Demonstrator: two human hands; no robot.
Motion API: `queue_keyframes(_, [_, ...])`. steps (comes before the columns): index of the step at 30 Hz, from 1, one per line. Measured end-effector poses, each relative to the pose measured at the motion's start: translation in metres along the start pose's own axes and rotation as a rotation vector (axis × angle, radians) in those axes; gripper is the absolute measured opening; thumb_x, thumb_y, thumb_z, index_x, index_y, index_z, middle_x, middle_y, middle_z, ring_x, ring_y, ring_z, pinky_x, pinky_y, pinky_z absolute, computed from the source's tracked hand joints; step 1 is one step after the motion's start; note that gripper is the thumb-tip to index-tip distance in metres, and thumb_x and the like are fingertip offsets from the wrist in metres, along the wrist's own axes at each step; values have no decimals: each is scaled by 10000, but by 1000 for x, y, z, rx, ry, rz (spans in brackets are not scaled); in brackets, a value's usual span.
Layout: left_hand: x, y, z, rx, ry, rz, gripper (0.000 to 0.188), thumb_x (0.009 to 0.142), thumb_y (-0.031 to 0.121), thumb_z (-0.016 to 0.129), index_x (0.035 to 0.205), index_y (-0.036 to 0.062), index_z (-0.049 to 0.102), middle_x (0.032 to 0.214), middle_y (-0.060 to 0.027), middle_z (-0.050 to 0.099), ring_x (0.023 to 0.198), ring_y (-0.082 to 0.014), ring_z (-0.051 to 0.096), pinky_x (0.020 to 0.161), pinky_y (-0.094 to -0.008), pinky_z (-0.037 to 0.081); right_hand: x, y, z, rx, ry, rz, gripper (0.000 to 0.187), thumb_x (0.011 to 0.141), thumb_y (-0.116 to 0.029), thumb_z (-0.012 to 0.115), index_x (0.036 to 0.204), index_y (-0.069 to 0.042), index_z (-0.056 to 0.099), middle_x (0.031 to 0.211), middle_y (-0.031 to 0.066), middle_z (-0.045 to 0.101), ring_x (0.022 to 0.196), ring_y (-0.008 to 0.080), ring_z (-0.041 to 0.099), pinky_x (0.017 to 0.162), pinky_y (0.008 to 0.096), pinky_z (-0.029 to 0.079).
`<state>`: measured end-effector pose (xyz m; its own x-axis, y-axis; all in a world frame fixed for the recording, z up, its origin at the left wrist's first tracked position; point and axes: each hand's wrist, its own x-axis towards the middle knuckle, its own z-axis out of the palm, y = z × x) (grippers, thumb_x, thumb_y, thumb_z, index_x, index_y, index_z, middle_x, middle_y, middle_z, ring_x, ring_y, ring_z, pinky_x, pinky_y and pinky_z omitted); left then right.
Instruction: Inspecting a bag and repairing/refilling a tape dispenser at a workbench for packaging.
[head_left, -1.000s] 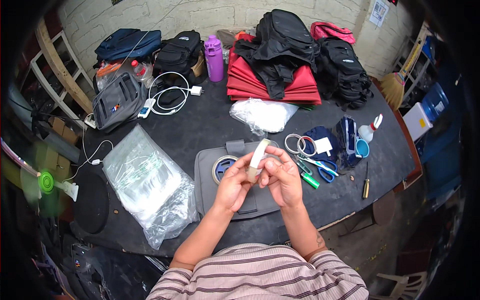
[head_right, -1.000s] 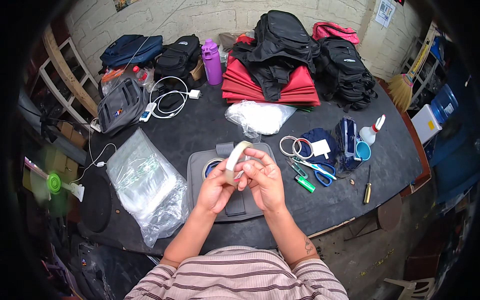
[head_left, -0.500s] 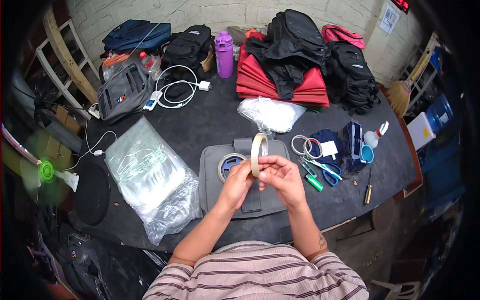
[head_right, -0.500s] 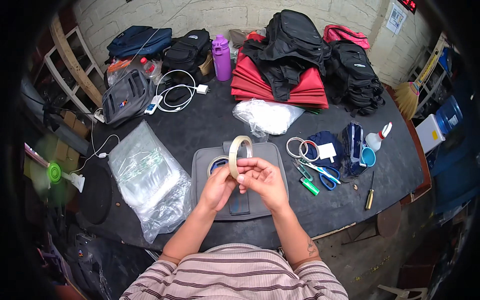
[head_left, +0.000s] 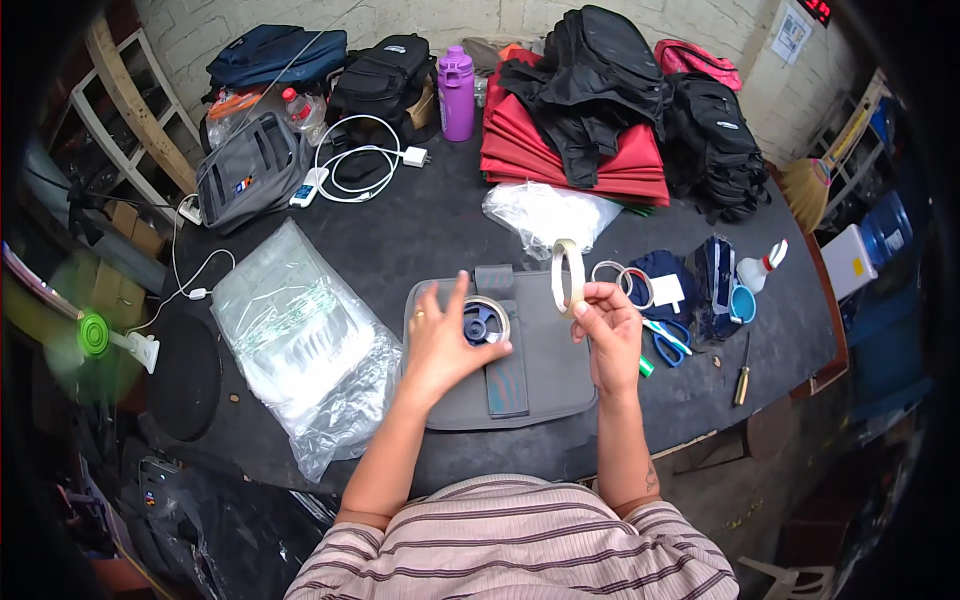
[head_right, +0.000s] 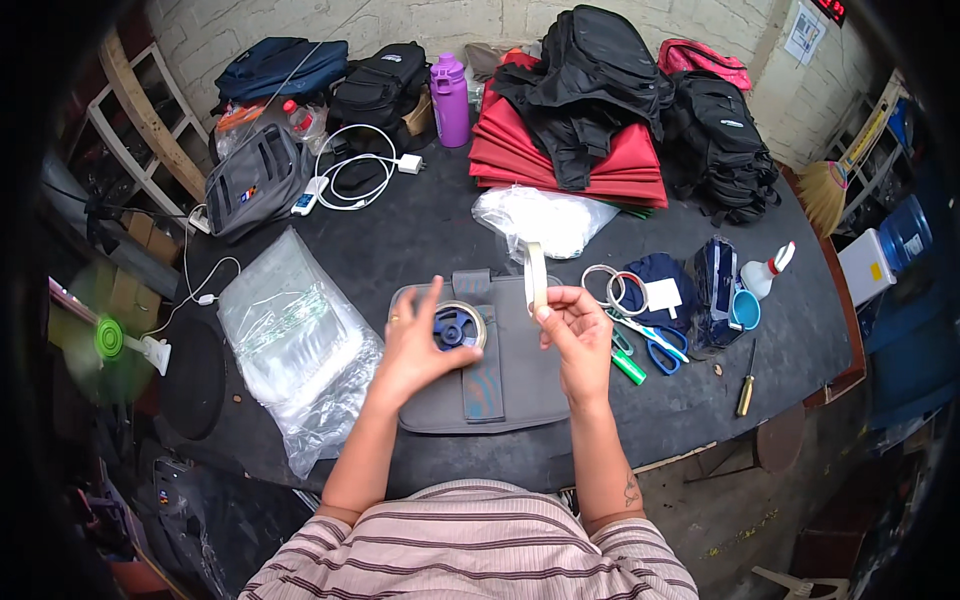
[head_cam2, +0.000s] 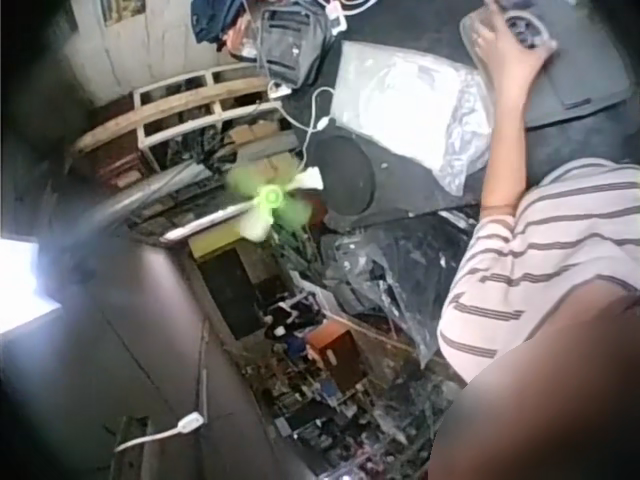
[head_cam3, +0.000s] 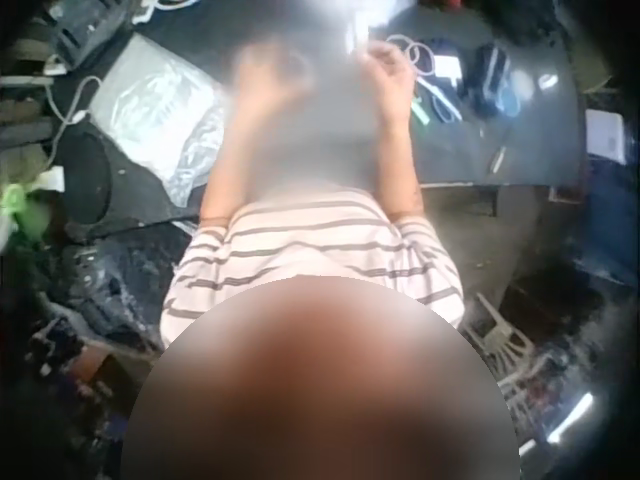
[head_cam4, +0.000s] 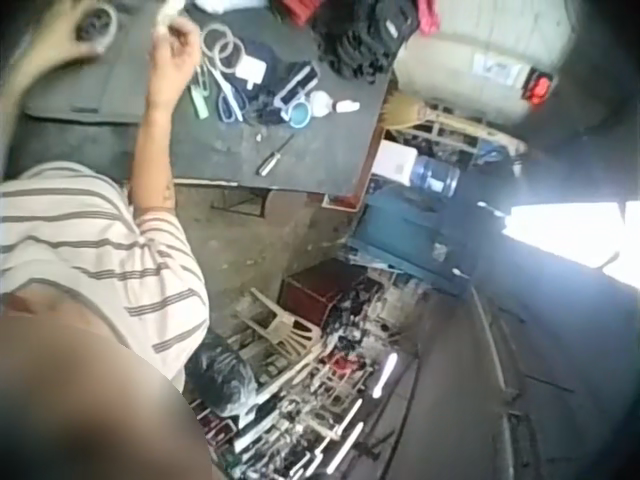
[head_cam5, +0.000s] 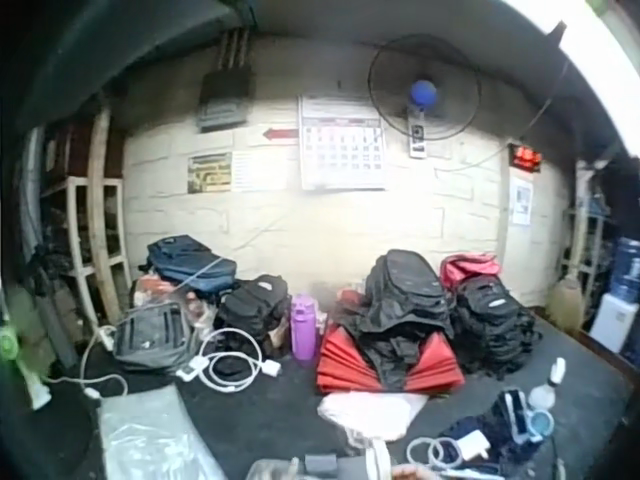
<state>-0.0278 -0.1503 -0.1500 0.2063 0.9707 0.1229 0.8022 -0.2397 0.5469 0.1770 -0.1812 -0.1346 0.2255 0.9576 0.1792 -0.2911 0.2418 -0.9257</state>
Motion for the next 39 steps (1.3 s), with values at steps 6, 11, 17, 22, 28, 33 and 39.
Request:
queue_keyframes(6, [7,-3,14,-328,-68,13,987,566,329,828,1390,71,349,1315,-239,361,1200,-378,401,1016,-418,337,-10,3,-2,-16,-34,44,188,832,-45,630,991,27,562,877,76,635,662,56,535,548,188,418])
queue_keyframes(11, [14,6,-3,-1015,-139,389,1021,562,105,816,1425,47,274,1375,-97,308,1305,-211,312,1077,-317,231,-13,-4,-4,12,4,16,178,826,-27,618,985,25,554,874,96,637,627,67,526,545,198,423])
queue_keyframes(17, [14,24,-5,-1165,-147,526,1126,530,82,823,1452,62,176,1354,-95,233,1333,-235,269,1091,-345,234,-20,-14,-1,43,-25,-83,202,834,-20,598,1019,17,527,871,97,629,637,73,526,559,201,428])
queue_keyframes(22, [14,33,-2,-1023,-57,655,1018,521,107,839,1384,34,303,1303,-98,235,1349,-266,229,1103,-367,238,-28,-23,12,113,-92,-118,547,767,-41,699,1215,22,392,1043,86,551,864,91,540,672,209,466])
queue_keyframes(28, [16,33,8,-906,-43,705,964,566,66,787,1400,154,312,1433,-98,179,1373,-298,182,1104,-428,227,-36,-17,5,108,-171,7,435,720,6,737,1105,13,535,991,16,523,813,51,455,725,184,403])
queue_keyframes(33, [9,51,-3,-1136,-136,631,1079,606,112,792,1452,62,125,1454,-106,100,1372,-256,184,1115,-402,207,-37,-16,-4,33,-216,-118,363,703,26,726,1031,-5,574,977,2,475,767,60,384,731,196,366])
queue_keyframes(39, [7,54,1,-1191,-183,503,1074,608,200,846,1436,60,177,1414,-87,154,1322,-226,254,1086,-389,270,-38,-6,-3,-44,-196,-178,365,701,48,704,1035,8,563,998,18,468,784,71,395,731,198,370])
